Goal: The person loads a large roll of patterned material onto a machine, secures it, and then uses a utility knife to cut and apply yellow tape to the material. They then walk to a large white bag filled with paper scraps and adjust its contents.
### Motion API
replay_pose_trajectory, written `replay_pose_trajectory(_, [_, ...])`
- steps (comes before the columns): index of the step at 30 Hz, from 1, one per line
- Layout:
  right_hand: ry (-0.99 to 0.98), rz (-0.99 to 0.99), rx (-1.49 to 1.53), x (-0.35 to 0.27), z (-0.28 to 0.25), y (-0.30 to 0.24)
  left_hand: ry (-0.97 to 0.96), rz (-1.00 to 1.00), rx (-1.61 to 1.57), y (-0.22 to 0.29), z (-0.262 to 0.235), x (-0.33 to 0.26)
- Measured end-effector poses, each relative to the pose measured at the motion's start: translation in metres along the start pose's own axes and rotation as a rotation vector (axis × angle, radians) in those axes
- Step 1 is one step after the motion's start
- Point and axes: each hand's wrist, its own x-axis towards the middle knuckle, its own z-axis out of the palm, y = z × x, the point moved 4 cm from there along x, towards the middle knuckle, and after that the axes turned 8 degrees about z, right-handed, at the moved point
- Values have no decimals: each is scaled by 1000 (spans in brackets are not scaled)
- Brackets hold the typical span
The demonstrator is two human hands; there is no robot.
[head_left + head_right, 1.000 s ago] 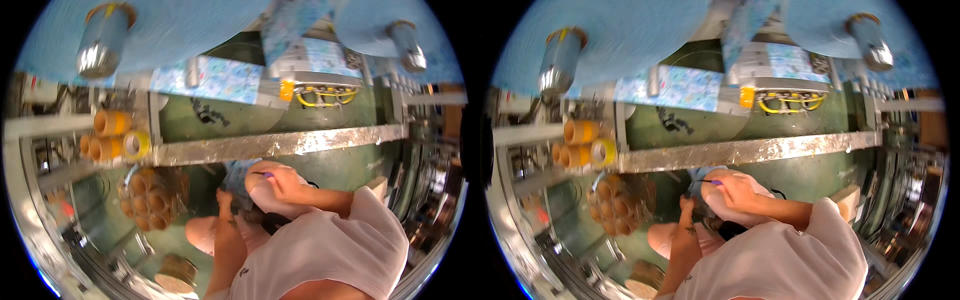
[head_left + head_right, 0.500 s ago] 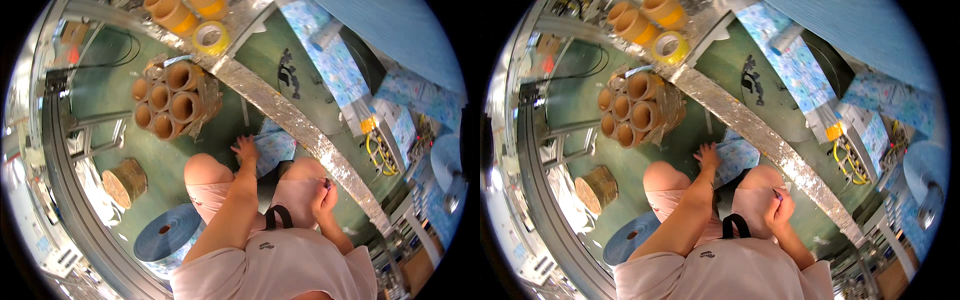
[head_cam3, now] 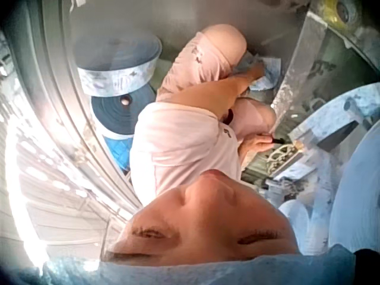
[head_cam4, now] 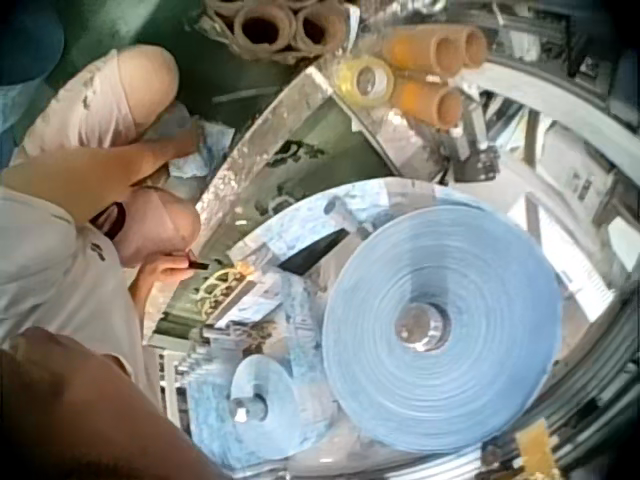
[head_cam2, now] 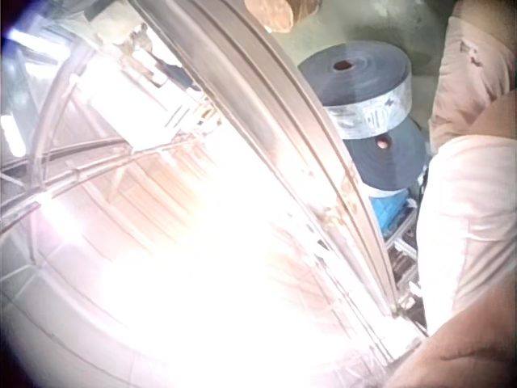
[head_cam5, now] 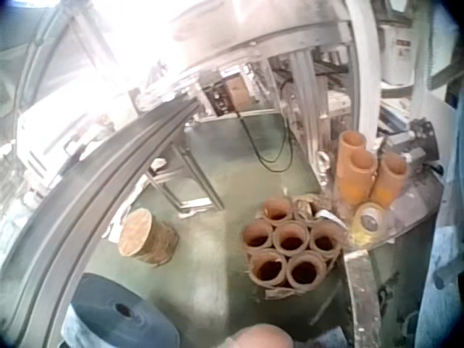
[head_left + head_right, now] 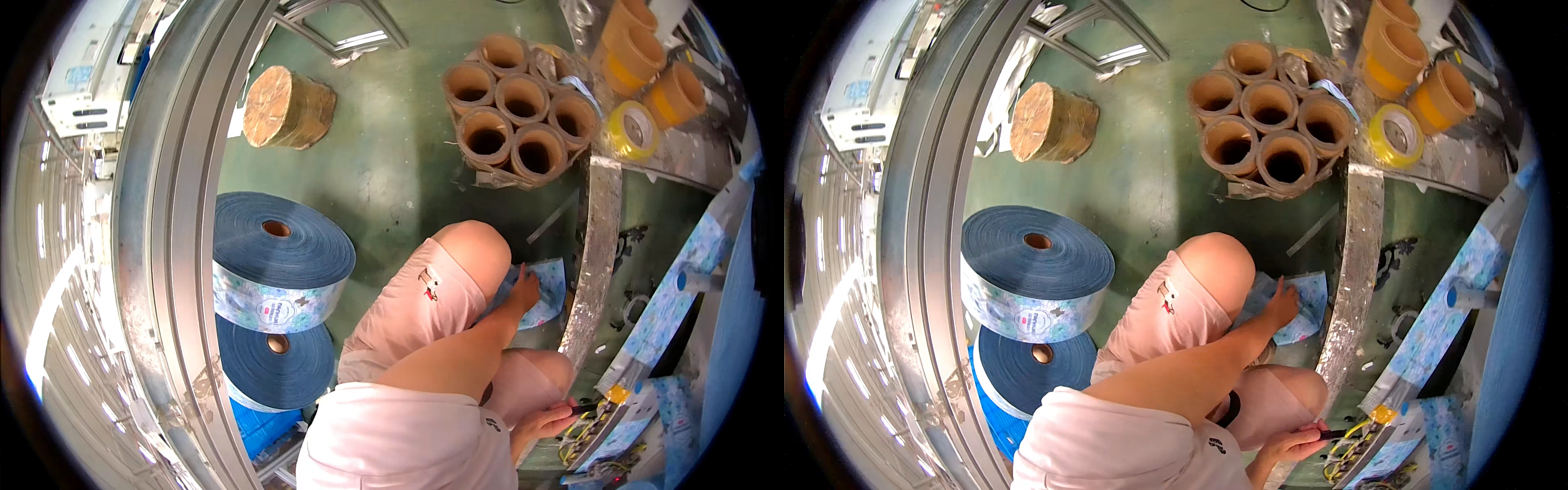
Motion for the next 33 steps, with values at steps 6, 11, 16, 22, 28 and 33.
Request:
replay_pose_trajectory(6, [-34, 3, 6, 17, 8, -1, -107, -154, -429, -11, -64, 4])
replay_pose_trajectory(11, [-224, -2, -113, 28, 33, -13, 323, -572, -673, -25, -131, -19])
replay_pose_trajectory(16, [-507, -43, -71, 10, 7, -135, 526, -386, -932, -9, -235, -83])
replay_pose_trajectory(22, [-823, -173, -440, -16, -57, -197, 802, -286, -1112, -3, -396, -202])
replay_pose_trajectory(28, [-964, -110, -915, -12, -122, -174, 1024, -265, -781, -8, -515, -305])
replay_pose_trajectory(33, [-947, -20, -845, 0, -159, -225, 742, -78, -354, -15, -573, -394])
